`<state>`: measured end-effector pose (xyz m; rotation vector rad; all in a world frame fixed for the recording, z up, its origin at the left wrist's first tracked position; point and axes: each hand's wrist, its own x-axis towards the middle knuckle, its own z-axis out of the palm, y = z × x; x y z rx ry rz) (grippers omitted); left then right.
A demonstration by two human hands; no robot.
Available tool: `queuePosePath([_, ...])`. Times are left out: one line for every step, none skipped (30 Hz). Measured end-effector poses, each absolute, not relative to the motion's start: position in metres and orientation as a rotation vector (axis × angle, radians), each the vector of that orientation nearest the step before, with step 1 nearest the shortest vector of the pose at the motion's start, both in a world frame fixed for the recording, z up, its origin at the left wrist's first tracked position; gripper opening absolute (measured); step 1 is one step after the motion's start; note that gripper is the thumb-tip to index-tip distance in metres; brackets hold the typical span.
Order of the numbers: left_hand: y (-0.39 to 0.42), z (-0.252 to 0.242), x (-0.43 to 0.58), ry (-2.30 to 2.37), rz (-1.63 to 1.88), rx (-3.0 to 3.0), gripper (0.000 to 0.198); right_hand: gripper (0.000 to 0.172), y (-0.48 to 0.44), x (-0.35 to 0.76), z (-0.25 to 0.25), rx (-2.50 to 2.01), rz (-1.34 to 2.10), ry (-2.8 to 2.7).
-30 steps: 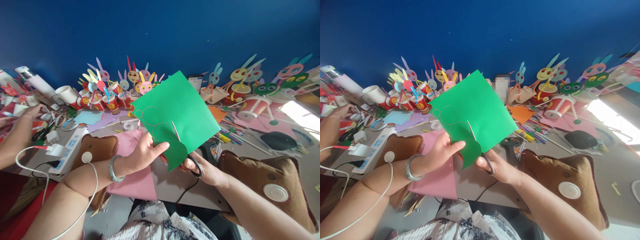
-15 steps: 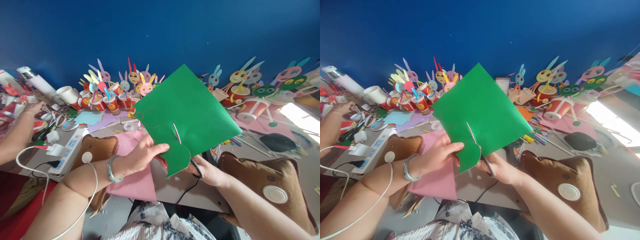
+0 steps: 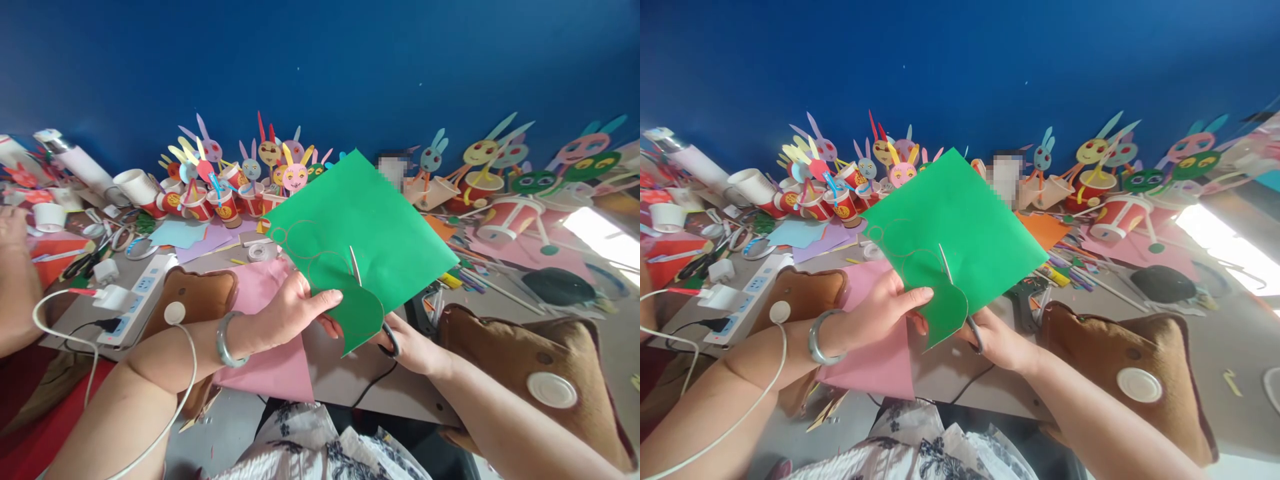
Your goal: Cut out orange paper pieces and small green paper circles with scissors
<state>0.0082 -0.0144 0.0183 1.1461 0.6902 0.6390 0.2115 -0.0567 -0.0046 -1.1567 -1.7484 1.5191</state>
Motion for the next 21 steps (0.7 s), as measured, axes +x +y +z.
queuePosePath([-0.0141, 0.0181, 0.0081, 0.691, 0.647, 1.145, 0.028, 0.065, -0.0568, 0.2121, -0.0055, -1.179, 1.514, -1.749])
queuePosePath([-0.0138, 0.0178, 0.0082, 0.695, 0.655, 1.142, 0.027, 0.064, -0.0569, 0.2127, -0.0067, -1.206, 1.508, -1.744])
queuePosePath([-0.0135, 0.0175, 0.0084, 0.701, 0.662, 1.138, 0.027, 0.063, -0.0572, 0.2133, -0.0081, -1.234, 1.501, -1.732])
queuePosePath([-0.0132, 0.0172, 0.0086, 0.704, 0.665, 1.135, 0.027, 0.061, -0.0576, 0.2139, -0.0095, -1.260, 1.495, -1.716])
queuePosePath([-0.0129, 0.0168, 0.0089, 0.702, 0.665, 1.132, 0.027, 0.060, -0.0579, 0.2143, -0.0108, -1.279, 1.487, -1.698])
queuePosePath([-0.0126, 0.0164, 0.0092, 0.696, 0.663, 1.133, 0.027, 0.058, -0.0582, 0.2147, -0.0119, -1.291, 1.476, -1.681])
queuePosePath([-0.0123, 0.0159, 0.0094, 0.688, 0.661, 1.135, 0.027, 0.056, -0.0585, 0.2148, -0.0127, -1.298, 1.465, -1.671])
queuePosePath([-0.0120, 0.0154, 0.0095, 0.681, 0.658, 1.139, 0.027, 0.055, -0.0585, 0.2147, -0.0130, -1.301, 1.455, -1.668])
queuePosePath([-0.0117, 0.0150, 0.0094, 0.680, 0.656, 1.143, 0.028, 0.053, -0.0585, 0.2145, -0.0128, -1.304, 1.445, -1.669])
queuePosePath([-0.0114, 0.0145, 0.0093, 0.683, 0.654, 1.148, 0.028, 0.052, -0.0582, 0.2141, -0.0122, -1.304, 1.441, -1.673])
queuePosePath([-0.0111, 0.0141, 0.0091, 0.690, 0.652, 1.152, 0.028, 0.051, -0.0579, 0.2136, -0.0112, -1.301, 1.441, -1.678])
queuePosePath([-0.0109, 0.0138, 0.0089, 0.698, 0.647, 1.157, 0.029, 0.051, -0.0575, 0.2130, -0.0100, -1.294, 1.445, -1.680])
queuePosePath([-0.0108, 0.0135, 0.0087, 0.703, 0.644, 1.160, 0.029, 0.050, -0.0570, 0.2124, -0.0087, -1.284, 1.450, -1.679])
queuePosePath([-0.0108, 0.0134, 0.0086, 0.707, 0.641, 1.162, 0.030, 0.049, -0.0566, 0.2118, -0.0075, -1.272, 1.458, -1.679])
queuePosePath([-0.0107, 0.0133, 0.0085, 0.710, 0.640, 1.163, 0.030, 0.049, -0.0563, 0.2112, -0.0064, -1.260, 1.465, -1.681])
queuePosePath([-0.0108, 0.0132, 0.0085, 0.712, 0.640, 1.163, 0.031, 0.049, -0.0561, 0.2106, -0.0055, -1.249, 1.475, -1.687])
queuePosePath([-0.0108, 0.0132, 0.0086, 0.713, 0.641, 1.163, 0.031, 0.050, -0.0560, 0.2102, -0.0049, -1.242, 1.482, -1.692])
queuePosePath([-0.0109, 0.0131, 0.0087, 0.713, 0.641, 1.164, 0.031, 0.051, -0.0561, 0.2098, -0.0045, -1.239, 1.488, -1.695])
queuePosePath([-0.0109, 0.0129, 0.0088, 0.714, 0.642, 1.165, 0.031, 0.051, -0.0562, 0.2095, -0.0042, -1.238, 1.493, -1.694])
queuePosePath([-0.0110, 0.0127, 0.0090, 0.714, 0.644, 1.165, 0.030, 0.051, -0.0563, 0.2092, -0.0041, -1.236, 1.497, -1.689])
queuePosePath([-0.0110, 0.0125, 0.0091, 0.714, 0.647, 1.166, 0.030, 0.051, -0.0564, 0.2090, -0.0040, -1.231, 1.500, -1.682])
